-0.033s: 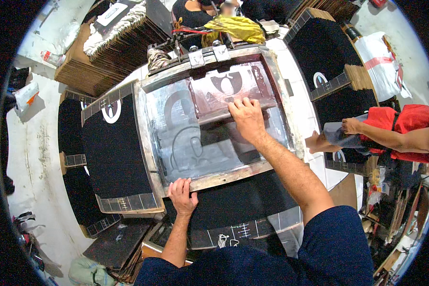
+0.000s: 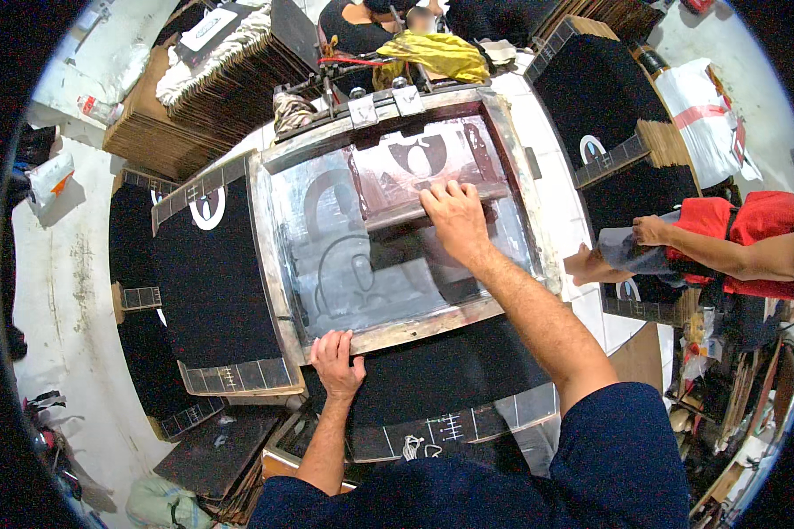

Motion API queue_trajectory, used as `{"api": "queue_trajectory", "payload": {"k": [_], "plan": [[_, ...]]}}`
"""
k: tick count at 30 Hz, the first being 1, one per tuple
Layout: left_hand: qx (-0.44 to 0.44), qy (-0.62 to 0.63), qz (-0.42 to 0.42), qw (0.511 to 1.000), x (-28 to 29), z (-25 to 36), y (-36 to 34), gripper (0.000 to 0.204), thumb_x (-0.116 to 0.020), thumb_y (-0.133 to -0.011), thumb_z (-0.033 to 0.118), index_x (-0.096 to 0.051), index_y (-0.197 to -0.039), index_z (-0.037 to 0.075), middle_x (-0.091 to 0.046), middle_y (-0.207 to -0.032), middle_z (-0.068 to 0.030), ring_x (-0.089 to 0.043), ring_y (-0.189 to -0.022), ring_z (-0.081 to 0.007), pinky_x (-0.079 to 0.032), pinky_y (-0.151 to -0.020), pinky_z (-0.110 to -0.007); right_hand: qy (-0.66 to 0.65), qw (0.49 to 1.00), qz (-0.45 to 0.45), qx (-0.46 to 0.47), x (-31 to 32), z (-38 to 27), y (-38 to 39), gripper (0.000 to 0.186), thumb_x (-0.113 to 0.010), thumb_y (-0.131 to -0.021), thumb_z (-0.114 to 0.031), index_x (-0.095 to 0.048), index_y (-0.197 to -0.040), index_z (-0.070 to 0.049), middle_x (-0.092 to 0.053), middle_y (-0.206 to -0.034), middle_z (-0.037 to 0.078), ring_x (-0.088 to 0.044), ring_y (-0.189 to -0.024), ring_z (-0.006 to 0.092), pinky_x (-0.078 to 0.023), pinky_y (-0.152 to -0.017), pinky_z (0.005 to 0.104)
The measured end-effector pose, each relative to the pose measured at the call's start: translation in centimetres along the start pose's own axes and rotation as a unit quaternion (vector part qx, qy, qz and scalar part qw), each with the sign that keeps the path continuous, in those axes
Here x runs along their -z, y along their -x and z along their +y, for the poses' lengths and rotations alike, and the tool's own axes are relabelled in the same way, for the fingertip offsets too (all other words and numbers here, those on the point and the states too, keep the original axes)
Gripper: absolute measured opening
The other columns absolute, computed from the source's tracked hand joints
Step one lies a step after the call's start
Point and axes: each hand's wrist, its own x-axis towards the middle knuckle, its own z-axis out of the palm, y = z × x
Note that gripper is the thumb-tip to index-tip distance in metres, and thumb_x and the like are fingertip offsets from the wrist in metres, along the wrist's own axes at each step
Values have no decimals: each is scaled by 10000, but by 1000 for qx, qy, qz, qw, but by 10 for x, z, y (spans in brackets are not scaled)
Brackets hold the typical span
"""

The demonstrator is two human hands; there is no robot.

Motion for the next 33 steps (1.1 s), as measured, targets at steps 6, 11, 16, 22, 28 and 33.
{"api": "queue_trajectory", "payload": {"k": [6,11,16,22,28,33], "plan": [[3,73,-26,997,32,8,-27,435,-787,-707,135,-709,-1130,75,-676,-1083,-70,-619,-1065,-288,-397,-986,-478,-43,998,-21,-31,13,19,-45,255,-697,-810,-28,-677,-1048,-119,-693,-1030,81,-650,-1041,289,-457,-921,445],[21,83,-54,995,48,16,-38,422,-789,-693,117,-714,-1106,73,-678,-1049,-67,-616,-1027,-287,-386,-966,-461,-80,996,-49,7,28,36,-66,343,-809,-743,-74,-680,-1059,-108,-698,-1054,93,-658,-1044,324,-481,-907,483],[29,95,-37,994,47,21,-42,409,-790,-684,110,-721,-1085,67,-675,-1039,-71,-612,-1027,-294,-384,-971,-462,-97,989,-110,15,19,44,-54,393,-834,-723,-94,-689,-1088,-122,-706,-1052,89,-665,-1055,323,-499,-905,494],[61,94,-41,993,46,25,-41,411,-778,-680,101,-721,-1085,66,-677,-1039,-86,-615,-1025,-305,-392,-982,-472,-60,993,-89,50,-20,72,-142,478,-845,-764,-201,-692,-1215,-148,-732,-1112,98,-663,-1096,335,-476,-951,520],[74,86,-41,993,49,31,-40,414,-783,-674,82,-726,-1084,67,-675,-1039,-90,-615,-1038,-307,-393,-989,-482,-22,1000,-18,1,-46,87,-198,609,-867,-767,-261,-672,-1344,-254,-629,-1307,99,-575,-1231,321,-437,-1016,514],[73,90,-35,993,51,29,-40,403,-799,-672,119,-735,-1068,78,-685,-1021,-82,-618,-1018,-293,-398,-973,-453,-162,948,246,-123,-19,43,-87,533,-797,-822,-193,-649,-1333,-159,-595,-1219,143,-535,-1202,341,-388,-1035,512]]}}
